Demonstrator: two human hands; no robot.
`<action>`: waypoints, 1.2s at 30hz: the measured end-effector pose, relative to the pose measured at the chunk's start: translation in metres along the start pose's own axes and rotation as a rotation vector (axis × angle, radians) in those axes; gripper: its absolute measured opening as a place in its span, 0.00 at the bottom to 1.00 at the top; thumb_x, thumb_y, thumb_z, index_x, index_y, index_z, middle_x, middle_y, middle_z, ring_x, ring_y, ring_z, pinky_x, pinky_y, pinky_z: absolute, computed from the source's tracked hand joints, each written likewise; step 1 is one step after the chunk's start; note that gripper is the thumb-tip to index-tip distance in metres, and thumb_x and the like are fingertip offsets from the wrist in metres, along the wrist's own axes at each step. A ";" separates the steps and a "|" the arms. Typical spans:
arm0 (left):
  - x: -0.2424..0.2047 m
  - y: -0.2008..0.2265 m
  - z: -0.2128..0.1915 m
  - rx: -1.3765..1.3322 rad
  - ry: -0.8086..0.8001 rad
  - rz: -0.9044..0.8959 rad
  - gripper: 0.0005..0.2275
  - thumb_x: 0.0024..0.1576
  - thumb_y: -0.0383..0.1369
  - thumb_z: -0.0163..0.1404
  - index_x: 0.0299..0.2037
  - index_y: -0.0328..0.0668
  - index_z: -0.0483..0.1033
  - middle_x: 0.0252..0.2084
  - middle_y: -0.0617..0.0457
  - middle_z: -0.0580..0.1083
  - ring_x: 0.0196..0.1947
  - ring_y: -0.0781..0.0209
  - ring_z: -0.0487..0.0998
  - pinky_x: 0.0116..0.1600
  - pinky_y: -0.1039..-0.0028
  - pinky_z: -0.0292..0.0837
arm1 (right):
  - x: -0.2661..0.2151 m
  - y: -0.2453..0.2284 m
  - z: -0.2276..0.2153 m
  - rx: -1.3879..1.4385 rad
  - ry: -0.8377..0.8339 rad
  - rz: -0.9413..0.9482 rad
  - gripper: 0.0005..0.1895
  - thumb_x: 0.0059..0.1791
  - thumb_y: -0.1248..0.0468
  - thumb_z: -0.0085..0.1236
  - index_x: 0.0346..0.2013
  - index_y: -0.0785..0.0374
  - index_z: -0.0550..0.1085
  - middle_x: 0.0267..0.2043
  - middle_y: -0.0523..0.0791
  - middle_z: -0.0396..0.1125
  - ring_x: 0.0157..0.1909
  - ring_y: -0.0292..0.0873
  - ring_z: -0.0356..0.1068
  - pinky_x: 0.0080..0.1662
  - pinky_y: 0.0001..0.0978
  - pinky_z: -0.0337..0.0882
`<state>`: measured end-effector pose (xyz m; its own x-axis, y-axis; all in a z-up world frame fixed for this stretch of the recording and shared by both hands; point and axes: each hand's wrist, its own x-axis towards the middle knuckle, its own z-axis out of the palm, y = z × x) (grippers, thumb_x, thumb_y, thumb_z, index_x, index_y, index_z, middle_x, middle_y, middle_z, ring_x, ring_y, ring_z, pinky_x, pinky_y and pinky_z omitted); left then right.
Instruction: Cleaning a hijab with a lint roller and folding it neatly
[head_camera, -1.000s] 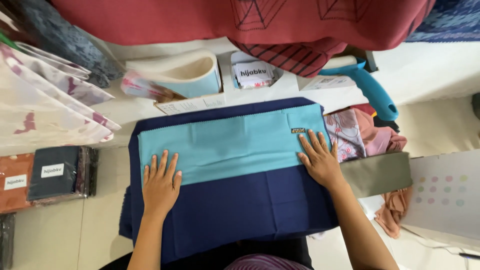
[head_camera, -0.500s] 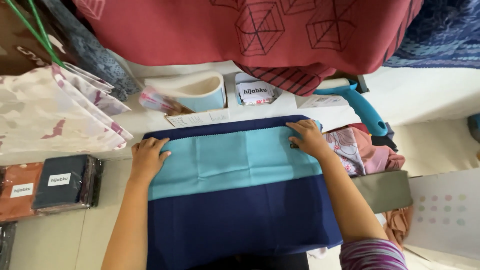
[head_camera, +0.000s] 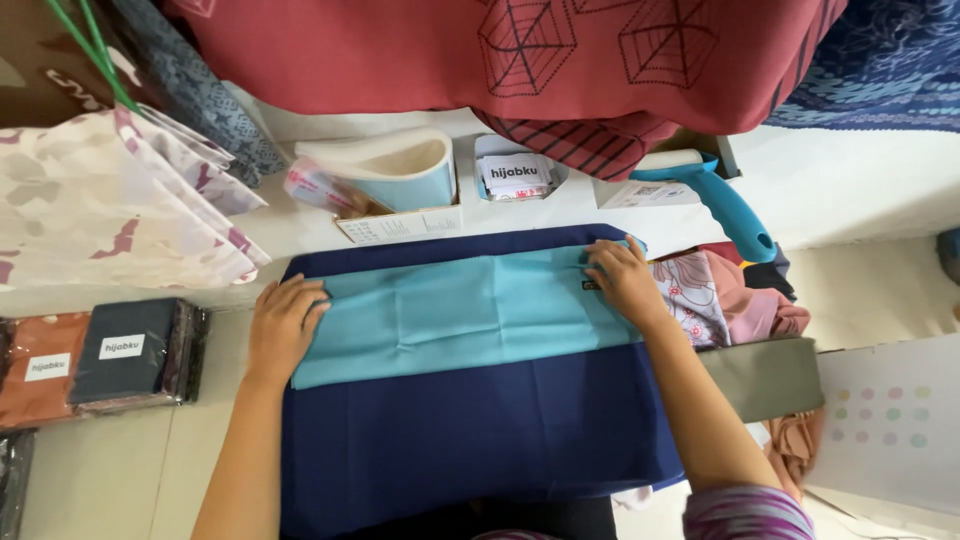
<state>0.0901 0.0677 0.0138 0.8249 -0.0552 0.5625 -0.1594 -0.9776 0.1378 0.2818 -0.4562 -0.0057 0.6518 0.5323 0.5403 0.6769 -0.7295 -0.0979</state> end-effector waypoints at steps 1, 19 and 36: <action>-0.008 0.000 -0.005 -0.030 -0.020 -0.047 0.04 0.60 0.38 0.57 0.41 0.56 0.80 0.41 0.58 0.79 0.52 0.57 0.80 0.65 0.58 0.70 | -0.006 0.004 -0.006 0.044 -0.021 -0.008 0.06 0.49 0.59 0.66 0.37 0.52 0.76 0.42 0.39 0.75 0.52 0.42 0.75 0.71 0.47 0.59; -0.146 0.078 -0.111 -0.388 -0.760 -0.609 0.06 0.49 0.39 0.60 0.34 0.54 0.86 0.33 0.66 0.85 0.30 0.68 0.82 0.40 0.78 0.75 | -0.147 -0.069 -0.163 0.252 -0.571 0.317 0.08 0.41 0.60 0.65 0.34 0.54 0.83 0.34 0.34 0.80 0.40 0.39 0.76 0.67 0.40 0.62; -0.140 0.056 -0.120 -0.283 -1.178 -0.759 0.11 0.53 0.45 0.59 0.43 0.61 0.87 0.44 0.71 0.87 0.40 0.74 0.86 0.48 0.84 0.77 | -0.132 -0.067 -0.183 0.401 -0.874 0.519 0.08 0.39 0.66 0.68 0.32 0.54 0.84 0.36 0.34 0.80 0.42 0.39 0.75 0.49 0.31 0.73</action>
<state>-0.0992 0.0446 0.0406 0.6964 0.1830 -0.6939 0.5316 -0.7811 0.3275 0.0881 -0.5564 0.0826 0.8006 0.4371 -0.4099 0.2085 -0.8445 -0.4932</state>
